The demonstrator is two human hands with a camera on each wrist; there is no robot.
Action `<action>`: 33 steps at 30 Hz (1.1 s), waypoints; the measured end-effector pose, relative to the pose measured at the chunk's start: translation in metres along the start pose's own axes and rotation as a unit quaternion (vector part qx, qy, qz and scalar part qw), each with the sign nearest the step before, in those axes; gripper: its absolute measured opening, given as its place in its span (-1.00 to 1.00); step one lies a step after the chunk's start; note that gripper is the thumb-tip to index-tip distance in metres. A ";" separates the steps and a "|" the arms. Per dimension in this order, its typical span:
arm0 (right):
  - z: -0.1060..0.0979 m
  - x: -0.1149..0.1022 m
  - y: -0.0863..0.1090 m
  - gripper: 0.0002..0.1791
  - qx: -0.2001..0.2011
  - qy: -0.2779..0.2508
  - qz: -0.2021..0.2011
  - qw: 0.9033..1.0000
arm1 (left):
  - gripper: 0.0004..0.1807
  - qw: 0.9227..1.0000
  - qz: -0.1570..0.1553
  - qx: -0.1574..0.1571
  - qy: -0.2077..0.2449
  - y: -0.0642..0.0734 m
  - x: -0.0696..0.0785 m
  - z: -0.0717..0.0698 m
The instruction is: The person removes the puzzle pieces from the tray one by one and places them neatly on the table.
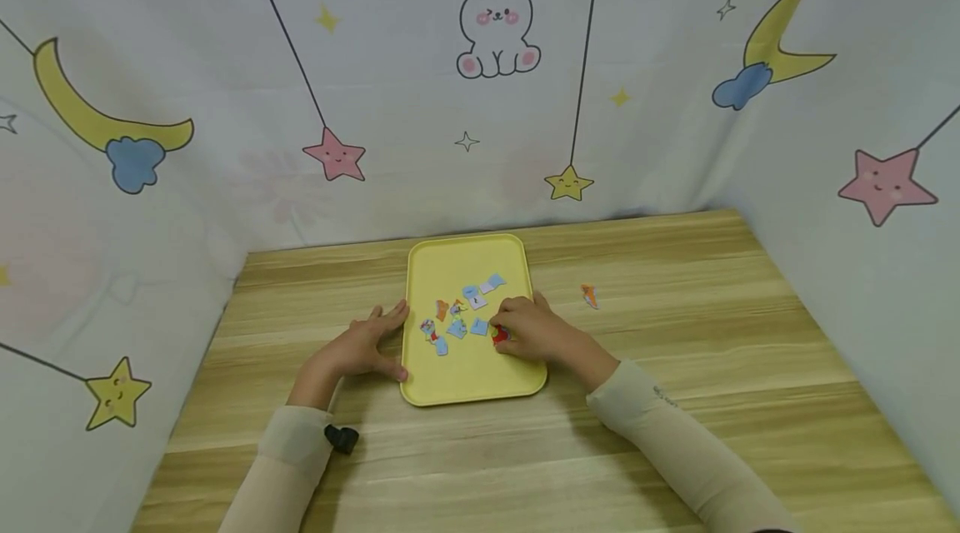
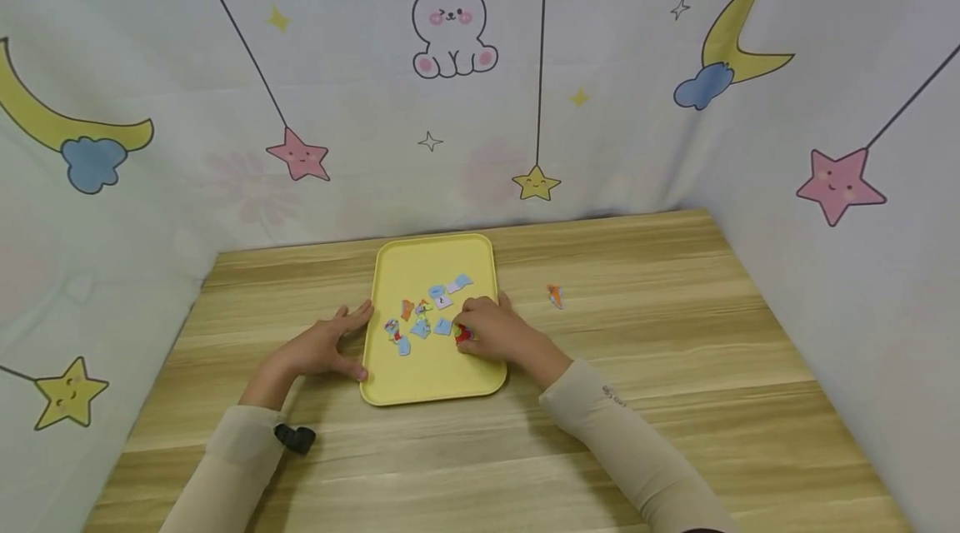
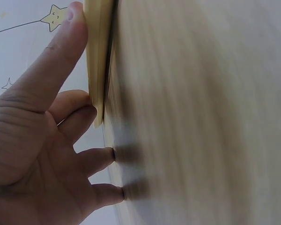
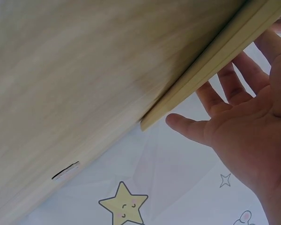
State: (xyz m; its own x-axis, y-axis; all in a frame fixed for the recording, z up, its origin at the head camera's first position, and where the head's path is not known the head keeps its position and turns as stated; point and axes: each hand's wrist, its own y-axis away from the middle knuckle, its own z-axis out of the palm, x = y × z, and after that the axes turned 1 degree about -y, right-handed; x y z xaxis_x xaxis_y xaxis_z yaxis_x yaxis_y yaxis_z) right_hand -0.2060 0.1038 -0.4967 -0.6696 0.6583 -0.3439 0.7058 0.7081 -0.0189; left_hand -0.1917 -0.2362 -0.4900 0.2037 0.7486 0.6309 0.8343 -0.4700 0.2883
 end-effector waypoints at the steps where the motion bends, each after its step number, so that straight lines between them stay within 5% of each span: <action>1: 0.000 0.000 0.000 -0.74 0.000 0.000 0.001 1.000 | 0.29 1.000 -0.004 -0.001 0.001 0.000 0.000 0.000; 12: 0.002 -0.001 -0.002 -0.81 0.000 -0.009 0.021 1.000 | 0.28 1.000 0.008 0.005 -0.004 0.000 0.001 -0.001; 19: 0.004 -0.001 -0.001 -0.78 0.004 -0.006 0.016 1.000 | 0.29 1.000 -0.014 -0.003 0.003 0.000 0.000 0.000; 33: 0.004 -0.002 -0.004 -0.76 0.005 0.006 0.011 1.000 | 0.30 1.000 0.016 0.010 -0.007 -0.001 -0.003 0.000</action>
State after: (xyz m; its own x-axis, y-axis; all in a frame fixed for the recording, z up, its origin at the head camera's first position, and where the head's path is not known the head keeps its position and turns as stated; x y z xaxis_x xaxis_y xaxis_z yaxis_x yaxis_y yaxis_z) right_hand -0.2067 0.0983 -0.4998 -0.6571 0.6760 -0.3336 0.7219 0.6917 -0.0205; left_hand -0.1926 -0.2379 -0.4920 0.2385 0.7396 0.6294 0.8366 -0.4856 0.2536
